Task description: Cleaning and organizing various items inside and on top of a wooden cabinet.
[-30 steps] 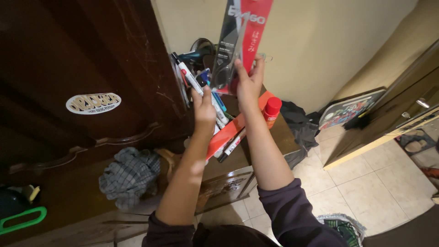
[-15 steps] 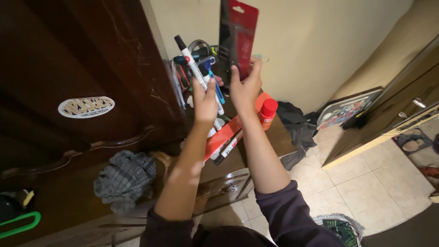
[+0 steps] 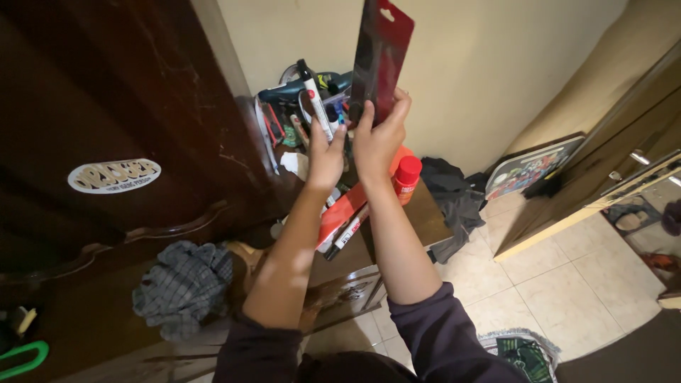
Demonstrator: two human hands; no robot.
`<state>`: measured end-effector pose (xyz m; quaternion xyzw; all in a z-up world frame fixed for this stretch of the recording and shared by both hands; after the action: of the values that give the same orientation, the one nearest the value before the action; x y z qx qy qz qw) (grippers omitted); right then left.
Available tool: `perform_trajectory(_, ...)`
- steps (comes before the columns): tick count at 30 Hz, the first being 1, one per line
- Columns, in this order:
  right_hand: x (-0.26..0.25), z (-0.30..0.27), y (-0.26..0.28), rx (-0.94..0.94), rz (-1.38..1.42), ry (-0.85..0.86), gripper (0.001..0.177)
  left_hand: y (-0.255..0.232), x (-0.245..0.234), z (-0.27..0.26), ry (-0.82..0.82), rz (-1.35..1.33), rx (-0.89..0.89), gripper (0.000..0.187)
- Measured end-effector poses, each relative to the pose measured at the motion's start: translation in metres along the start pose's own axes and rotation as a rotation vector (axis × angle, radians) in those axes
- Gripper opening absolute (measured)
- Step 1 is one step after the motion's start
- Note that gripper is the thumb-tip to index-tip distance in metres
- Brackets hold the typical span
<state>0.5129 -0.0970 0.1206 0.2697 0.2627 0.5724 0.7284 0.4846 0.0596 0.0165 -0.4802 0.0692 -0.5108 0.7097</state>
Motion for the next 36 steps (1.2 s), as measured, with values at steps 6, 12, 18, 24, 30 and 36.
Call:
perform_trajectory(6, 0.007, -0.001, -0.005, 0.039, 0.0, 0.061, 0.038, 0.015, -0.003, -0.004, 0.053, 0.072, -0.09, 0.053)
perform_trajectory(12, 0.013, -0.004, -0.009, 0.045, -0.004, 0.093, 0.039, 0.018, -0.005, -0.008, 0.134, 0.15, 0.006, 0.055)
perform_trajectory(18, 0.014, -0.006, -0.012, 0.028, -0.052, 0.09, 0.039, 0.024, -0.004, -0.014, 0.147, 0.216, -0.024, 0.063)
perform_trajectory(24, 0.015, -0.007, -0.011, 0.008, -0.029, 0.103, 0.039, 0.024, -0.007, -0.018, 0.118, 0.337, -0.109, 0.062)
perform_trajectory(30, 0.02, -0.007, -0.017, 0.015, -0.069, 0.117, 0.031, 0.01, -0.004, -0.017, 0.078, 0.394, -0.006, 0.047)
perform_trajectory(36, 0.02, -0.004, -0.016, 0.079, 0.048, 0.136, 0.027, -0.035, -0.012, -0.011, -0.136, 0.376, 0.041, 0.023)
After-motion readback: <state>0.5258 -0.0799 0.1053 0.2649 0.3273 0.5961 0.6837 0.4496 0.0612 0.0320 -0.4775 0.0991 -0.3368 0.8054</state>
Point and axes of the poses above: each hand's wrist, its own z-axis towards the middle knuckle, its own x-axis out of the palm, y = z × x, the point moved 9 cm from there along z, towards the middle knuckle, and after that the axes turned 13 degrees about -z, right-handed, at the moved point
